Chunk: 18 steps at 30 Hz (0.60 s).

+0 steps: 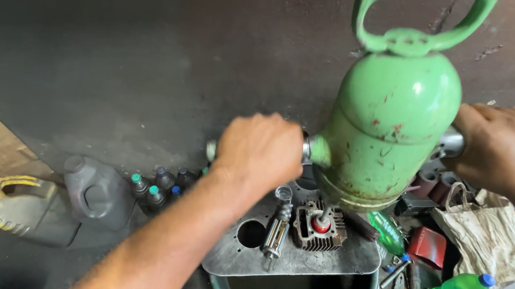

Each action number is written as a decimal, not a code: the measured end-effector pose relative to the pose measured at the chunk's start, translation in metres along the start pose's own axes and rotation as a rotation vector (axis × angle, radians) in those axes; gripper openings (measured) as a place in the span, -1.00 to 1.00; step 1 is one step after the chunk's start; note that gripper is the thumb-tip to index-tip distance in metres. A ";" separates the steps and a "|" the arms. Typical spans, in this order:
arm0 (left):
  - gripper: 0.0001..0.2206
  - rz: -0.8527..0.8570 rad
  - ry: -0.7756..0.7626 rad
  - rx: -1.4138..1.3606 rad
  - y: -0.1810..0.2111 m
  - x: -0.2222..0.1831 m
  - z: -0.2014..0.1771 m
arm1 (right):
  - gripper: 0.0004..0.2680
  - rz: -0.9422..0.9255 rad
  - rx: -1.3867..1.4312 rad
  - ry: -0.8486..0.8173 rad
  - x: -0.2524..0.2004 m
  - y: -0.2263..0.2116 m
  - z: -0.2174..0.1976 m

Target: Boring or honing a small engine cylinder block using a manual boring machine.

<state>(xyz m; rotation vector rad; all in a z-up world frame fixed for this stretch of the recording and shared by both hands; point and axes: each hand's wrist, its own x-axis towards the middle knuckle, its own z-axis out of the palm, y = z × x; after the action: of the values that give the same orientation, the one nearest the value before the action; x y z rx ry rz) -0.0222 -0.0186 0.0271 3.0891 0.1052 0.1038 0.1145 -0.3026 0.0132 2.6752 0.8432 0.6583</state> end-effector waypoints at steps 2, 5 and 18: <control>-0.86 0.011 0.043 0.021 -0.003 0.003 -0.014 | -0.68 0.034 -0.002 -0.040 -0.002 -0.001 -0.022; -0.86 0.043 0.100 0.054 -0.003 0.002 -0.033 | -0.67 0.114 -0.001 -0.016 -0.007 -0.007 -0.051; -0.81 0.120 0.165 0.095 -0.018 0.021 -0.043 | -0.68 0.074 0.110 0.402 -0.025 0.002 -0.011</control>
<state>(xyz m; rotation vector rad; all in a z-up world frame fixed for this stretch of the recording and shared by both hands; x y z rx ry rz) -0.0052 0.0030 0.0703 3.1751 -0.0723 0.3685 0.0918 -0.3172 0.0150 2.7233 0.8993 1.2297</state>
